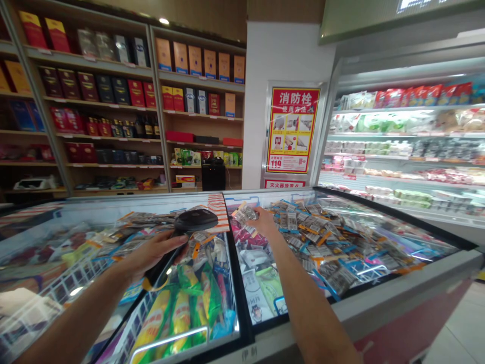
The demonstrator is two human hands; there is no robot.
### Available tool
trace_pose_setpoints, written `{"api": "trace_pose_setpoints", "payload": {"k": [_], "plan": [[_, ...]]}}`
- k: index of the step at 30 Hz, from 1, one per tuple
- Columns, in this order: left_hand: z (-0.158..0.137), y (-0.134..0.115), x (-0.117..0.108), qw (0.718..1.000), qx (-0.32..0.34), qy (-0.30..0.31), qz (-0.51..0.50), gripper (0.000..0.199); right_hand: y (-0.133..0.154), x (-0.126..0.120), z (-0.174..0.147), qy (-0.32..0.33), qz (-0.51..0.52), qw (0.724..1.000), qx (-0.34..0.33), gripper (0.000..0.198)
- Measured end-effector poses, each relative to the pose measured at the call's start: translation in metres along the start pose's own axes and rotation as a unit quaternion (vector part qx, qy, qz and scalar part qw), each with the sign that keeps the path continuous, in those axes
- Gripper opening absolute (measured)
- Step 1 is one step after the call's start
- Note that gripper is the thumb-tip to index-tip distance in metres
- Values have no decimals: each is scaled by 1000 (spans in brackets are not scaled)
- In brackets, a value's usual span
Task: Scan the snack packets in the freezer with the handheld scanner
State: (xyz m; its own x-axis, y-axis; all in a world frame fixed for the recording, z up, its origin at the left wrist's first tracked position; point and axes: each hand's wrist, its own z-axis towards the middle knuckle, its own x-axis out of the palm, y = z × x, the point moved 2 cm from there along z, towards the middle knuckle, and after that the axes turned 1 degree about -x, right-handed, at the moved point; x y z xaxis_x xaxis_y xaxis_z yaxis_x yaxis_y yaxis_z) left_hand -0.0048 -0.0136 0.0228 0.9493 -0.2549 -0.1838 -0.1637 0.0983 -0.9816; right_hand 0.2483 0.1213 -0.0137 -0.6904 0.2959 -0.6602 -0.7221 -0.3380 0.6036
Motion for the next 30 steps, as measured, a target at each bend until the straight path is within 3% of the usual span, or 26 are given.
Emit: {"api": "trace_pose_setpoints", "payload": {"k": [10,19,26,30], "plan": [[0,3,-1,1000,-26,-6,12,30,7,-7,0,-15,-44,999,-22,41],[3,6,2,997,-52,14,59,34,20,-11,-3,-14,-94,989,-109,42],[6,10,-1,995,-25,13,98,33,21,-15,-3,4,-180,979,-94,51],[5,10,-3,993,-25,20,114,35,25,-17,-6,14,-148,983,-105,55]]}}
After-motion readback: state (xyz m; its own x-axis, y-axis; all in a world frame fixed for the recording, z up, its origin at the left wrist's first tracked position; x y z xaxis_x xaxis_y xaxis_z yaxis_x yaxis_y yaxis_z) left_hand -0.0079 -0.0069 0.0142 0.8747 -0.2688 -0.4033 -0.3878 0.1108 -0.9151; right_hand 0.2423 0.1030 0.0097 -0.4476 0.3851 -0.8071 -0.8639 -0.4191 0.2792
